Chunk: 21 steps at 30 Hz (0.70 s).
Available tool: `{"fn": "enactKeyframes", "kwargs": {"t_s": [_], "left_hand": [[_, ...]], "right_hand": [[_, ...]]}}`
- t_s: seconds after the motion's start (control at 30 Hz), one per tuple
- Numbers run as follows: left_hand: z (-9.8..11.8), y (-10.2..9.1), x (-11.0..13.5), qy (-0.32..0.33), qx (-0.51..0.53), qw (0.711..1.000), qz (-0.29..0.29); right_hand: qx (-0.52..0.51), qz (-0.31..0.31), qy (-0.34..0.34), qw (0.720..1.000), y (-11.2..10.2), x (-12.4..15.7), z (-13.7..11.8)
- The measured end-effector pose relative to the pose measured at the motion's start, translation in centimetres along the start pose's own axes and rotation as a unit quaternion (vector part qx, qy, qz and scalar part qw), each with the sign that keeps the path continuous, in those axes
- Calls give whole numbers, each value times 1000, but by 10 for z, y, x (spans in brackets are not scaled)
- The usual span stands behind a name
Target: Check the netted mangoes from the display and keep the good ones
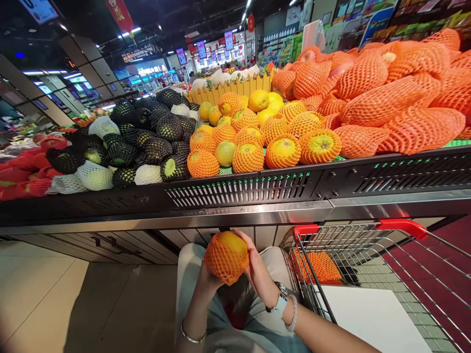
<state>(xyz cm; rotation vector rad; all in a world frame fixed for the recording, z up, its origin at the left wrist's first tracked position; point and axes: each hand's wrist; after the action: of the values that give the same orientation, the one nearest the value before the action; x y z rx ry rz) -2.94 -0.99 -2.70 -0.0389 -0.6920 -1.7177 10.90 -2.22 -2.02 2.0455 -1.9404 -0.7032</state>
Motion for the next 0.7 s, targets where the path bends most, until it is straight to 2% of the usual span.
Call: {"fn": "enactKeyframes", "kwargs": {"t_s": [0.07,0.13,0.23,0.3,0.4,0.47,0.53,0.6,0.7], "left_hand": [[5,2,13,6,-97,995,-4],[9,0,22,-11,-196,980,-17],[14,-6,32,-38,-249,966,-53],[18,-10,39,-12,-296,954,-40],[24,-11,47,106,-380,918,39],[24,-10,48,230,-378,889,117],[21,-7,43,345,-359,847,185],[16,-2,35,405,-369,811,204],[5,6,23,417,-414,792,166]], "right_hand": [[-54,21,37,998,0,-2,3],[-106,65,102,987,-3,-7,6],[-204,123,208,949,-8,-15,9],[-260,140,254,921,-11,-19,7],[-288,164,246,911,-16,-21,4],[-273,187,209,920,-20,-23,2],[-260,200,198,924,-23,-24,2],[-263,198,226,917,-25,-24,2],[-278,180,254,909,-24,-22,3]]}}
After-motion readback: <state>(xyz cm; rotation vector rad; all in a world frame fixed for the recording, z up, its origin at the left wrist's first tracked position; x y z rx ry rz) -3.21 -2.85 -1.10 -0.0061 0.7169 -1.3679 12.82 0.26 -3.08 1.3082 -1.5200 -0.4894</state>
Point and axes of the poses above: each hand's wrist, its own x-axis away from the middle knuckle, its own y-axis out of the palm, z = x × y, and after that the axes turned 15 degrees about -y, right-handed
